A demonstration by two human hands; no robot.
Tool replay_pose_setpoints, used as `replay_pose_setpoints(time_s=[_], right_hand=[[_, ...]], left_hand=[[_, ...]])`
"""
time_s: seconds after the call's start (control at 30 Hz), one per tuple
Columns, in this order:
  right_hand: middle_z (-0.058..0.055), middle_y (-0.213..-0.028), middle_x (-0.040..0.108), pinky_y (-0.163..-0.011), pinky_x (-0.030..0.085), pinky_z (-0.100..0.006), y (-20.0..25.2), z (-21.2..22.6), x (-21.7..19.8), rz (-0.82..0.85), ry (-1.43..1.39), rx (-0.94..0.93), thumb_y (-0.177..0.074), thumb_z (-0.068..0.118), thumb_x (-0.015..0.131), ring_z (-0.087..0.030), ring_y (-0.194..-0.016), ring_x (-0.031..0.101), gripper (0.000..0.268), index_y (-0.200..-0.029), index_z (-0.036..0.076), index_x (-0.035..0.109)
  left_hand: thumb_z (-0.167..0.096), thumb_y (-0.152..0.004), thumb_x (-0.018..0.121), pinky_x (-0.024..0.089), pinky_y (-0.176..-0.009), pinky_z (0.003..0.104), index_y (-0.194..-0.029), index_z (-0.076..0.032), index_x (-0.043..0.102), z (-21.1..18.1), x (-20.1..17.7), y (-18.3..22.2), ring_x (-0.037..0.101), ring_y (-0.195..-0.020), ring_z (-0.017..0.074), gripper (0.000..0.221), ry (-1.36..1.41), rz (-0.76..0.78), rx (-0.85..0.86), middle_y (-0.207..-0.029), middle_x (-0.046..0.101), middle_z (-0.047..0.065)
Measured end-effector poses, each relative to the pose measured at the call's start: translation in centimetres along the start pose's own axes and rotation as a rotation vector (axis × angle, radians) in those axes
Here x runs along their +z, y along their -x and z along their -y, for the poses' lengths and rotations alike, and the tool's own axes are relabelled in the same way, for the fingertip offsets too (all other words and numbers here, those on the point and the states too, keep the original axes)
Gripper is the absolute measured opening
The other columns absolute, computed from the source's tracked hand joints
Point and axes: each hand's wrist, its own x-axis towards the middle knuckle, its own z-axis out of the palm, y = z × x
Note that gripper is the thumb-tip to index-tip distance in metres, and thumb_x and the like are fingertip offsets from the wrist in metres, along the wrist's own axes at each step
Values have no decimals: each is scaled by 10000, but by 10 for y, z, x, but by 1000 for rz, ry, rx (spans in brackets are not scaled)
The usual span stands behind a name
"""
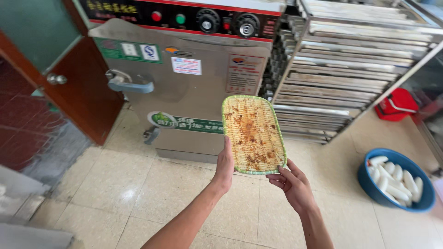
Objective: The person holds a wire, moves a small tray into a machine, handles small packets and a syringe, wipes a stainless steel counter with a cloth, and carries a blue bowl and a grater.
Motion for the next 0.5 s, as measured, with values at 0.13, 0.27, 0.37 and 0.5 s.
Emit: replay_pose_setpoints(time_s=[0.13, 0.27, 0.37, 0.5], right_hand=[[-134, -1138, 732, -829, 592, -357, -48, -8, 29, 140, 43, 95, -984, 118, 527, -223, -937, 741, 520, -1489, 29, 441], [-154, -1155, 721, -848, 595, -360, -82, -38, 63, 403, 101, 207, -1012, 112, 525, -223, -955, 737, 504, -1491, -15, 437], [-151, -1143, 724, -825, 593, -344, -93, -66, 98, 555, 106, 288, -1003, 103, 526, -221, -943, 739, 513, -1499, -3, 442], [-167, -1095, 739, -827, 602, -317, -105, -108, 143, 725, 82, 383, -1005, 82, 533, -227, -923, 747, 471, -1456, -48, 492]], left_hand=[[-660, -989, 316, 386, -1117, 343, -1484, -33, 486, -7, -39, -12, 540, -1326, 167, 817, 25, -154, 100, -1460, 592, 65], [-723, -965, 329, 360, -1128, 363, -1475, -33, 512, 6, -95, 18, 527, -1333, 164, 877, 3, -404, 119, -1432, 608, 66], [-766, -917, 337, 437, -1088, 419, -1473, -69, 515, -1, -126, 55, 566, -1304, 184, 909, 60, -572, 78, -1399, 624, 65], [-818, -888, 240, 499, -957, 454, -1446, -96, 574, -4, -156, 110, 624, -1185, 244, 972, 112, -769, 22, -1335, 686, 114]])
